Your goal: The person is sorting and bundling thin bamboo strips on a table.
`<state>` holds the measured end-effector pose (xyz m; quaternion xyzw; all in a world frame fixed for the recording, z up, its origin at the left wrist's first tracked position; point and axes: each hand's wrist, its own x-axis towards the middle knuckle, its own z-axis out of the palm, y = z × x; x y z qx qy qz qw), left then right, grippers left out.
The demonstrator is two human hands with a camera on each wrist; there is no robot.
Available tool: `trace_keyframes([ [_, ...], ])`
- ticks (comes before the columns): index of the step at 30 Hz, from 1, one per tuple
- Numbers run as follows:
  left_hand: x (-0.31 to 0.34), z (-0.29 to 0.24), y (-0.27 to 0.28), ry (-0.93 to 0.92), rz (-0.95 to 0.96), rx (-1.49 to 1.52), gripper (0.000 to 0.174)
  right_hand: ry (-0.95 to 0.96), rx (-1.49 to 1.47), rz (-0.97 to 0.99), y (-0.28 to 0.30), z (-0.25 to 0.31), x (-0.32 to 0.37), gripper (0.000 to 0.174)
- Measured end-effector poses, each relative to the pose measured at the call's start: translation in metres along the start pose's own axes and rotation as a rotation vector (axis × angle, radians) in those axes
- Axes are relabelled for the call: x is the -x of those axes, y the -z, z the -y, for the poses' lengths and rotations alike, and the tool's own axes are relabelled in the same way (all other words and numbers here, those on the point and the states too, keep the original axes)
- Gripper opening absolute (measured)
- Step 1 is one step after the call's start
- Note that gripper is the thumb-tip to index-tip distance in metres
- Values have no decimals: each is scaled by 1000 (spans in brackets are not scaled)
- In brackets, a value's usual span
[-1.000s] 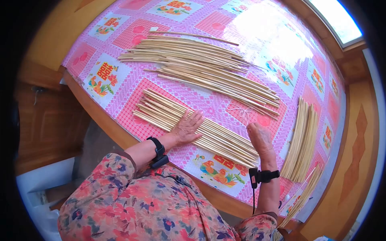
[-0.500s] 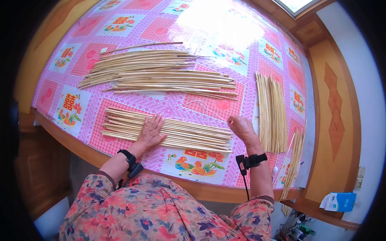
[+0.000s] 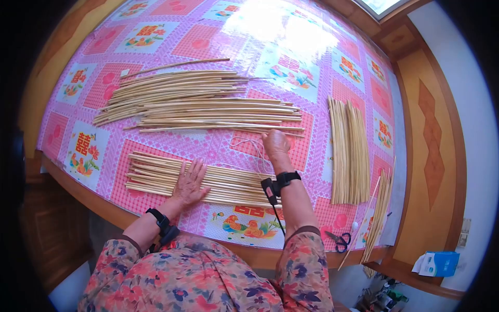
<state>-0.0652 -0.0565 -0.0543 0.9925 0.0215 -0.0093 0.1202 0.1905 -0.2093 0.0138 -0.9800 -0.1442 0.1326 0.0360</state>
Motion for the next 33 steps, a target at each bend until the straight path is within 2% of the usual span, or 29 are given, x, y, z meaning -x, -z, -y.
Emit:
trace_keyframes([
  [2,0,0,1,6,7,25,69,-61,-42,-73,-27,13,-11,39],
  [4,1,0,0,-2,-31,39,68,4,-24,-90,-30,22,-14,35],
  [7,2,1,-2,-8,-68,77,69,-46,-30,2,-35,26,-18,23],
  [10,3,0,0,-19,-95,96,68,-36,-38,29,-39,24,-9,22],
  [11,2,1,0,-20,-104,100,68,20,-50,-35,-46,17,-9,23],
  [13,1,0,3,-10,-61,87,68,185,-127,-70,-45,-10,-16,21],
  [14,1,0,3,-15,-57,92,68,43,-425,-67,-38,-30,-26,20],
  [15,2,0,3,-15,-68,69,68,-14,-787,-43,-4,-43,-20,18],
  [18,1,-2,2,-35,-73,40,68,56,-1308,-244,107,-97,-9,17],
  [19,1,-1,2,-34,-79,44,68,84,-1452,-188,138,-140,-30,11],
  [22,1,-1,5,-44,-114,68,68,177,-1477,-293,251,-146,-3,10],
  [23,1,-1,4,-36,-115,65,68,291,-1501,-306,278,-149,3,10],
  [25,2,-2,4,-31,-116,64,68,592,-1652,-197,326,-161,10,10],
  [26,1,-2,4,-29,-117,49,67,595,-1651,-202,342,-168,17,10],
  [28,0,0,4,-32,-124,30,66,567,-1637,-595,361,-177,35,8],
  [29,0,-1,4,-29,-125,32,66,568,-1634,-604,358,-182,39,8],
  [31,2,-3,2,-36,-122,39,66,258,-1302,-972,333,-196,45,10],
  [33,1,-1,1,-31,-123,33,67,153,-1247,-812,282,-217,47,15],
])
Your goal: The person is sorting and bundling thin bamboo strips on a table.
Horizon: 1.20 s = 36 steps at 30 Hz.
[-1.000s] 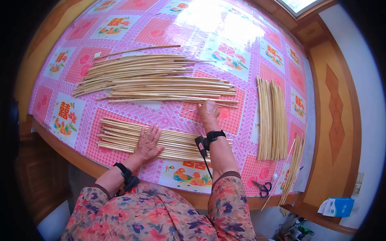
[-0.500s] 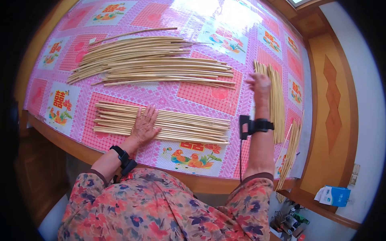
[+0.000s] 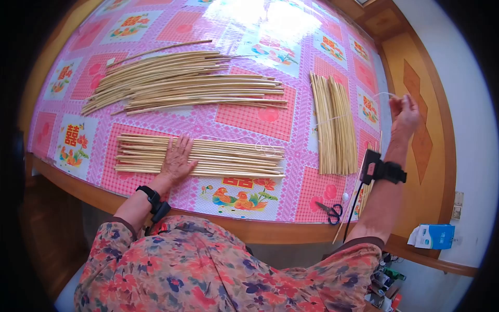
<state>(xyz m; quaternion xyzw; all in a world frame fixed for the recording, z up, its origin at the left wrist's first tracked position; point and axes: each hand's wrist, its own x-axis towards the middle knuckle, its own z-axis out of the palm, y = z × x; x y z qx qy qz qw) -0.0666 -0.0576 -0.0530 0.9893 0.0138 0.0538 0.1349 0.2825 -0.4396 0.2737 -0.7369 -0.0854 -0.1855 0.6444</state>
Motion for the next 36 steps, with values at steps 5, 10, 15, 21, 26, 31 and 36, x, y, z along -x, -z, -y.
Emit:
trace_keyframes([
  [5,-2,-1,1,-2,3,10,68,-490,192,296,-14,-106,151,21],
  [10,-2,-3,2,13,9,-1,70,-314,696,515,-51,-194,264,14],
  [15,-3,-2,3,9,35,-14,71,-228,871,464,-83,-187,282,11],
  [21,-1,-2,4,7,32,-26,71,-4,939,577,-84,-198,283,8],
  [26,-3,-2,3,-3,24,-22,72,389,1166,538,-48,-208,246,7],
  [31,-3,-3,5,19,47,-18,73,480,1334,504,-19,-204,205,8],
  [36,-4,-5,8,17,60,-21,72,431,1359,433,-26,-206,171,8],
])
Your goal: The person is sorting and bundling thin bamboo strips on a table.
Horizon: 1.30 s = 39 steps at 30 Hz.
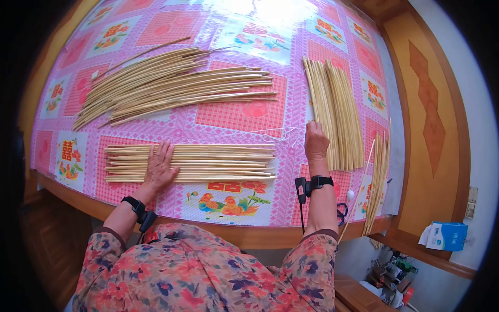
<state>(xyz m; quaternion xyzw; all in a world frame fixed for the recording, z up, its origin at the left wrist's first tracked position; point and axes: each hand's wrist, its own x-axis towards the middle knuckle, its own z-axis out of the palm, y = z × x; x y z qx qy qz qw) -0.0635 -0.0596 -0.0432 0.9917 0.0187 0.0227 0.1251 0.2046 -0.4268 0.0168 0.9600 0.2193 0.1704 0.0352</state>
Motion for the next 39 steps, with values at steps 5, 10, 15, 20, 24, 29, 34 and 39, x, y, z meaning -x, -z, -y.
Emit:
trace_keyframes([
  [5,1,5,-5,-5,-20,-8,72,-79,-518,-111,-15,7,-37,5],
  [10,1,2,-3,-7,-14,-5,70,-74,-974,85,75,72,-106,7],
  [15,1,5,-4,21,41,11,69,-131,-1232,162,104,65,-153,13],
  [20,3,7,-11,7,9,12,68,-481,-1437,-330,127,-29,-185,15],
  [24,3,7,-11,11,24,2,68,-388,-1526,-798,202,-143,-197,12],
  [29,5,7,-12,-3,-12,15,67,-214,-1119,-1141,341,-209,-204,20],
  [34,4,7,-12,-3,-27,8,67,120,-1307,-687,412,-200,-264,21],
  [39,4,7,-19,1,-34,15,68,281,-1327,-251,355,20,-278,17],
])
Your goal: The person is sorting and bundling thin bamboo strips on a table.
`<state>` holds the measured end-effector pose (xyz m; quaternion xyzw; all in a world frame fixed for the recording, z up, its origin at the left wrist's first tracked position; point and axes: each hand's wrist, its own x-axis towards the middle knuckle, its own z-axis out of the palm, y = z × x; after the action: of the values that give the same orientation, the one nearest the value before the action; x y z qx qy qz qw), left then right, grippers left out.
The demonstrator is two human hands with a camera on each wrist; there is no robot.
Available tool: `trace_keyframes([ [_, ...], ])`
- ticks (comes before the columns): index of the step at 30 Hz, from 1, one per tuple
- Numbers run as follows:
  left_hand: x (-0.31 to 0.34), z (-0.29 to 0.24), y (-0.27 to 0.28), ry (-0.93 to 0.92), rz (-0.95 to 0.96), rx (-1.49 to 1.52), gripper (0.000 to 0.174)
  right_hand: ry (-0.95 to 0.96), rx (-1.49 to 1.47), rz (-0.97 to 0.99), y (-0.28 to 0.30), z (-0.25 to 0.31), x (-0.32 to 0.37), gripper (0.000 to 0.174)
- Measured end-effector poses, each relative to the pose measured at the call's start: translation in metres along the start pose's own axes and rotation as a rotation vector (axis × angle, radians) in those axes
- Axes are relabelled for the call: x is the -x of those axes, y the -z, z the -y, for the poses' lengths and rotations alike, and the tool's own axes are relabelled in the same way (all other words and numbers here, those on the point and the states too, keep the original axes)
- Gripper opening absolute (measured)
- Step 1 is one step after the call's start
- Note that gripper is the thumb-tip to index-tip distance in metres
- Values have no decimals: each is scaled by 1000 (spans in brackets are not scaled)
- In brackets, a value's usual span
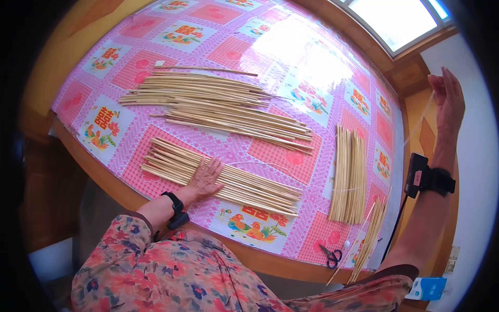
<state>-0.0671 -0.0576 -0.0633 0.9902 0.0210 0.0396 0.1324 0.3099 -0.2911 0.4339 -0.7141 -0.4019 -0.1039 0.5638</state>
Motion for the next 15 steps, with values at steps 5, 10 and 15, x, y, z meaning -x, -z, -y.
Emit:
trace_keyframes([
  [5,-1,-1,7,11,46,19,69,-87,-72,190,-162,-8,60,17],
  [10,1,0,3,-8,-24,55,70,-338,-67,540,-277,-90,190,9],
  [15,-2,0,16,17,52,102,70,-350,202,639,-313,-161,316,8],
])
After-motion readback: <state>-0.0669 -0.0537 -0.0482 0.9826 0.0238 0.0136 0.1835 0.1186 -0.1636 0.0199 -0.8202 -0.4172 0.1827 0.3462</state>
